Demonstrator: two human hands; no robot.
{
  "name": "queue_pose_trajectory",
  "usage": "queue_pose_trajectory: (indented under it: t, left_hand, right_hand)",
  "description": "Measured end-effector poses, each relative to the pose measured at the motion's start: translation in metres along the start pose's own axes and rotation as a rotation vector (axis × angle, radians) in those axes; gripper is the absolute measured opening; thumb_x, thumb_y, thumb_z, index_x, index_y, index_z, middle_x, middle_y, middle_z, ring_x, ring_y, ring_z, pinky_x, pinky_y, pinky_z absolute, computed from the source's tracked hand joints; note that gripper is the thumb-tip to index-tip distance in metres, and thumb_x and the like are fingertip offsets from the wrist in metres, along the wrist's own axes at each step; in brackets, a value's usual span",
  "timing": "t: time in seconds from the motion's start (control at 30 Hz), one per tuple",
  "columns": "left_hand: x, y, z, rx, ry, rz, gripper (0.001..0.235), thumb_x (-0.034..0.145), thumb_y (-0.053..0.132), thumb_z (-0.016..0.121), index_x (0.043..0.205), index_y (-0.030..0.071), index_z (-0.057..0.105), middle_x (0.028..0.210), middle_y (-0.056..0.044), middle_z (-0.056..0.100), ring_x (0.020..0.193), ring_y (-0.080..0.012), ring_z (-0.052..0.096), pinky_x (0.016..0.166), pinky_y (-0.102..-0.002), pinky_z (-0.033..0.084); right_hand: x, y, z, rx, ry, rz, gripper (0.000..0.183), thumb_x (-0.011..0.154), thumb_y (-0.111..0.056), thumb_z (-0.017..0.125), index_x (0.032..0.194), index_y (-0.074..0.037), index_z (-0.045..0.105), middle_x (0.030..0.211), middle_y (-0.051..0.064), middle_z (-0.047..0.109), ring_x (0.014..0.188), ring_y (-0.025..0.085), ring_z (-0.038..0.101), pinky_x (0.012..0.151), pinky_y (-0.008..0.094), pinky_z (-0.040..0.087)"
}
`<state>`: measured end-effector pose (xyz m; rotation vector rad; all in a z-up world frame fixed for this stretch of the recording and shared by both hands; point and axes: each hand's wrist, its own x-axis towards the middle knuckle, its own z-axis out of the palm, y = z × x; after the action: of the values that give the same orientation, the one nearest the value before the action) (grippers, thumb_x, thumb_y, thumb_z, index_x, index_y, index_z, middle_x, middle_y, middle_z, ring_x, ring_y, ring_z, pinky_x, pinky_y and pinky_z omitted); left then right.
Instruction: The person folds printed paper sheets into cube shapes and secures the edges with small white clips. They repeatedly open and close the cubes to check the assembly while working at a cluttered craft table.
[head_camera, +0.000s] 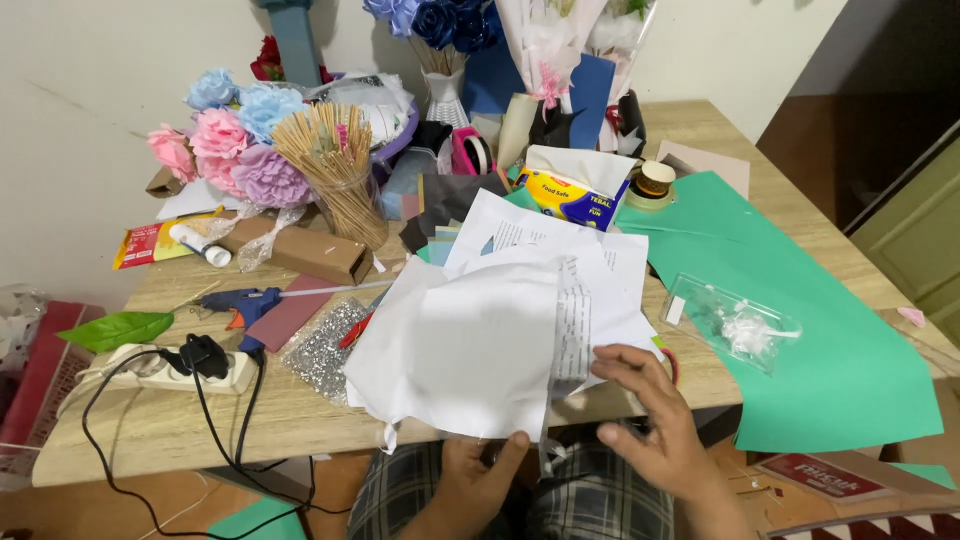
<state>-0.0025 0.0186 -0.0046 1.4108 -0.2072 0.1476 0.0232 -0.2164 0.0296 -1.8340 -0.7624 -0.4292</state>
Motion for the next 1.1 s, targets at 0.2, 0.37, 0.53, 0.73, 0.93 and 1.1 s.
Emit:
queue_pose_trajectory:
  t: [0.2,0.37,0.53,0.73,0.93,1.1]
  left_hand:
    - [0.019,0.007,-0.007,-0.161,-0.051,-0.009,0.027,0.09,0.021,0.074,0.104,-0.001,0.077,0.085,-0.007,0.078,0.077,-0.0159,0.072,0.065,-0.032,0.059]
    - [0.031,0.016,-0.026,-0.217,0.035,0.193,0.02,0.091,0.018,0.073,0.084,-0.001,0.077,0.084,-0.008,0.08,0.084,-0.0207,0.073,0.082,-0.036,0.056]
    - [0.03,0.011,-0.04,-0.541,-0.005,0.291,0.026,0.094,0.004,0.066,0.117,-0.005,0.06,0.124,-0.02,0.069,0.12,-0.0348,0.062,0.105,-0.049,0.049]
    - [0.019,0.018,-0.056,-0.534,0.027,0.389,0.065,0.093,0.008,0.068,0.152,-0.003,0.043,0.14,-0.02,0.063,0.132,-0.0389,0.058,0.114,-0.051,0.046]
    - [0.007,0.02,-0.057,-0.308,0.012,0.381,0.058,0.093,0.011,0.07,0.145,-0.004,0.048,0.134,-0.022,0.067,0.128,-0.0375,0.063,0.11,-0.046,0.052]
    - [-0.009,-0.034,-0.056,0.437,0.227,0.216,0.05,0.08,0.028,0.08,0.126,0.008,0.075,0.145,-0.014,0.064,0.144,-0.0229,0.047,0.122,-0.033,0.023]
  right_hand:
    - [0.036,0.002,0.023,-0.593,0.02,0.142,0.07,0.083,-0.042,0.08,0.14,-0.009,0.055,0.124,0.011,0.067,0.121,0.031,0.056,0.094,0.045,0.051]
    - [0.055,0.013,0.031,-0.456,0.1,0.358,0.11,0.072,-0.035,0.091,0.157,-0.009,0.027,0.159,0.016,0.036,0.149,0.032,0.03,0.119,0.047,0.03]
    - [0.079,0.041,0.014,-0.009,-0.072,0.552,0.151,0.058,-0.016,0.099,0.16,-0.026,-0.012,0.173,0.011,0.002,0.16,0.025,0.006,0.123,0.043,0.016]
    - [0.088,0.06,0.012,0.096,-0.034,0.462,0.136,0.059,-0.015,0.092,0.161,-0.028,0.003,0.16,0.012,0.034,0.144,0.027,0.039,0.114,0.042,0.032]
    - [0.096,0.078,0.02,0.009,0.267,0.396,0.125,0.061,-0.02,0.09,0.158,-0.02,0.011,0.161,0.017,0.031,0.148,0.032,0.034,0.118,0.05,0.032]
    - [0.084,0.094,0.021,-0.399,0.284,0.532,0.121,0.071,-0.039,0.087,0.163,-0.018,0.011,0.171,0.016,0.005,0.159,0.033,0.001,0.124,0.055,0.013]
